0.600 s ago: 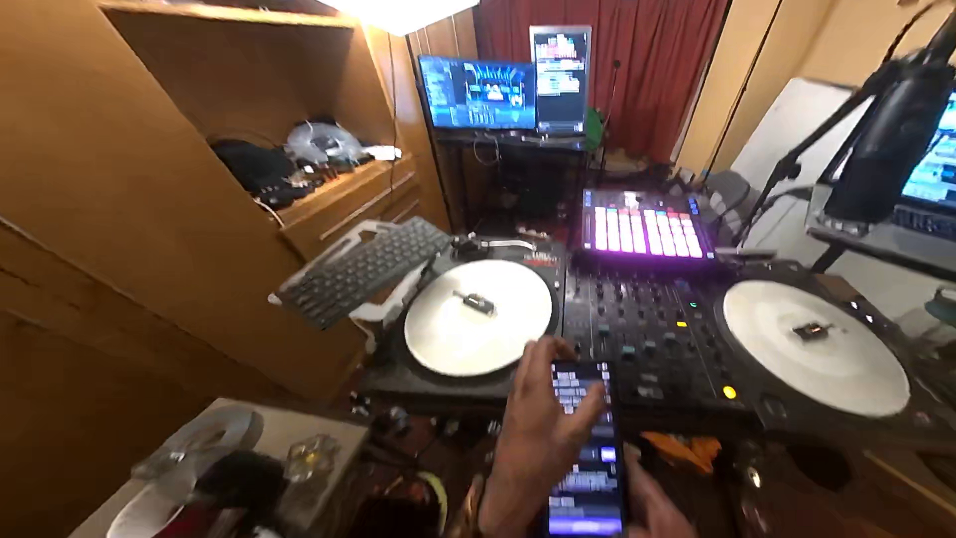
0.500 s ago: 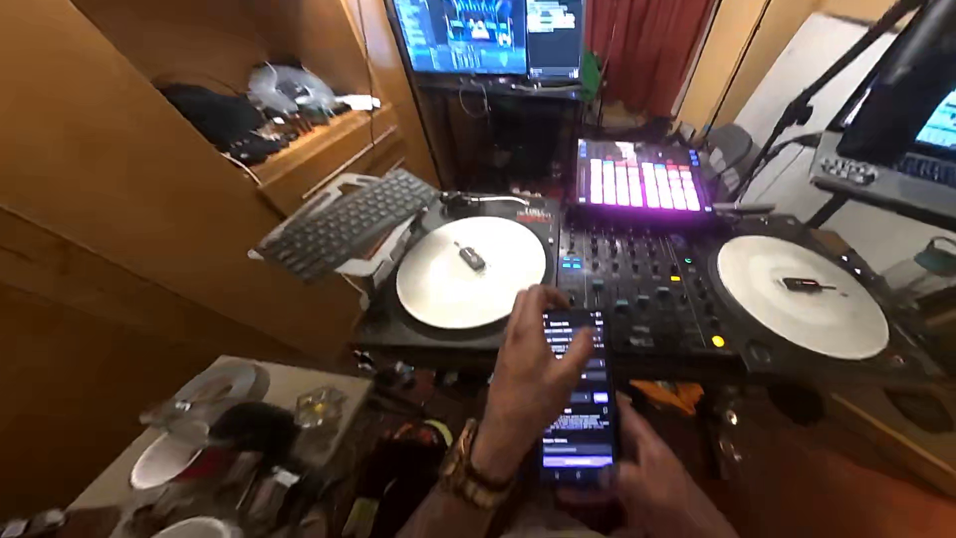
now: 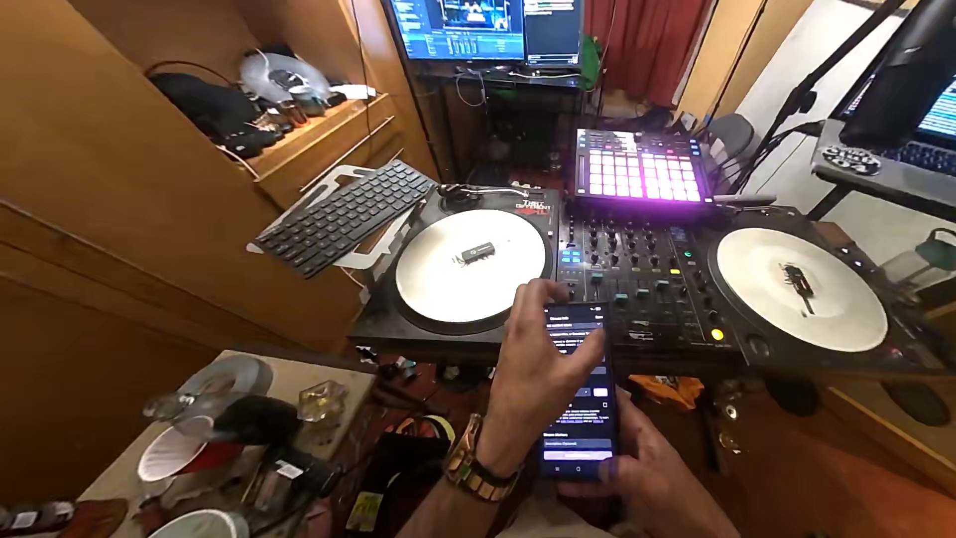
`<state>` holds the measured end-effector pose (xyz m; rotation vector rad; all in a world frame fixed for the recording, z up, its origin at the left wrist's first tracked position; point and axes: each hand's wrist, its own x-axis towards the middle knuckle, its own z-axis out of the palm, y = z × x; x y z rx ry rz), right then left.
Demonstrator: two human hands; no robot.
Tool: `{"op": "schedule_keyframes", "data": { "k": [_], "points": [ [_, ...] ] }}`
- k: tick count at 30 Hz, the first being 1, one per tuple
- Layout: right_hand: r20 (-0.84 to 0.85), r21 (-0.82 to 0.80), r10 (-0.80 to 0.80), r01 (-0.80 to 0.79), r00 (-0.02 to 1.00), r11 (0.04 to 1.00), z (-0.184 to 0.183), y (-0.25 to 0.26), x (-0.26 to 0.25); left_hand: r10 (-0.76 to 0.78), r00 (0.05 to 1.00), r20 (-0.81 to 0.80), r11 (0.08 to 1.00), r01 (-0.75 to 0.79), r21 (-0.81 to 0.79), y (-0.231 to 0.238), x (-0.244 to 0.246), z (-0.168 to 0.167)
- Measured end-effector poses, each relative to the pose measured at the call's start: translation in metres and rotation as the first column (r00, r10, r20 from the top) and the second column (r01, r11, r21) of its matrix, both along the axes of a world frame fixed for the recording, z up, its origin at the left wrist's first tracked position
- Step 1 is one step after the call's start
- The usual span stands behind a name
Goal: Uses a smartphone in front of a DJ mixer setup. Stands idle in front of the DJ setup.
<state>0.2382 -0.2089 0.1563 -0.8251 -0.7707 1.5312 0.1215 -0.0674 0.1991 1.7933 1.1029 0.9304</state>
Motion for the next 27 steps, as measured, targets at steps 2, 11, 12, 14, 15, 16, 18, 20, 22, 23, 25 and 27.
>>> {"op": "schedule_keyframes", "data": {
  "k": [2, 11, 12, 14, 15, 16, 18, 20, 22, 23, 25, 27],
  "points": [
    [-0.001, 0.012, 0.0, 0.0, 1.0, 1.0, -0.002, 0.0, 0.0, 0.013, 1.0, -0.012, 1.0, -0.013, 0.011, -0.001, 0.0, 0.0],
    [0.002, -0.025, 0.015, -0.015, 1.0, 1.0, 0.002, -0.002, -0.001, -0.038, 0.997, 0.074, 0.999, 0.039, -0.022, -0.003, -0.008, 0.002],
    [-0.006, -0.009, 0.026, -0.026, 1.0, 1.0, 0.001, -0.002, -0.001, -0.051, 0.994, 0.1, 0.998, 0.055, -0.035, -0.002, -0.009, 0.001],
    [-0.027, 0.01, 0.035, -0.035, 0.999, 0.999, -0.001, -0.002, 0.001, -0.078, 0.986, 0.146, 0.994, 0.088, -0.067, 0.001, -0.011, 0.0],
    [-0.036, 0.011, 0.032, -0.032, 0.999, 0.999, -0.002, -0.003, 0.001, -0.092, 0.981, 0.171, 0.991, 0.106, -0.078, 0.003, -0.013, -0.001],
    [-0.037, 0.009, 0.022, -0.022, 0.999, 1.0, -0.002, -0.003, 0.0, -0.113, 0.974, 0.198, 0.987, 0.132, -0.088, 0.004, -0.014, -0.002],
    [-0.056, 0.021, 0.036, -0.035, 0.998, 0.999, -0.003, -0.004, 0.002, -0.147, 0.959, 0.241, 0.98, 0.174, -0.095, 0.006, -0.018, -0.003],
    [-0.079, 0.041, 0.063, -0.06, 0.995, 0.997, -0.003, -0.004, 0.003, -0.172, 0.952, 0.255, 0.973, 0.205, -0.11, 0.005, -0.023, -0.002],
    [-0.073, 0.027, 0.059, -0.057, 0.996, 0.998, 0.0, -0.004, 0.003, -0.196, 0.941, 0.274, 0.963, 0.238, -0.127, 0.003, -0.029, 0.001],
    [-0.064, 0.006, 0.05, -0.05, 0.997, 0.999, 0.001, -0.005, 0.002, -0.199, 0.938, 0.282, 0.96, 0.245, -0.137, 0.0, -0.032, 0.002],
    [-0.048, -0.023, 0.042, -0.043, 0.998, 0.999, 0.0, -0.006, 0.001, -0.206, 0.932, 0.297, 0.958, 0.254, -0.134, -0.002, -0.032, 0.003],
    [-0.039, -0.037, 0.042, -0.043, 0.998, 0.998, -0.002, -0.008, 0.002, -0.225, 0.927, 0.3, 0.954, 0.272, -0.128, 0.0, -0.029, 0.004]
  ]
}}
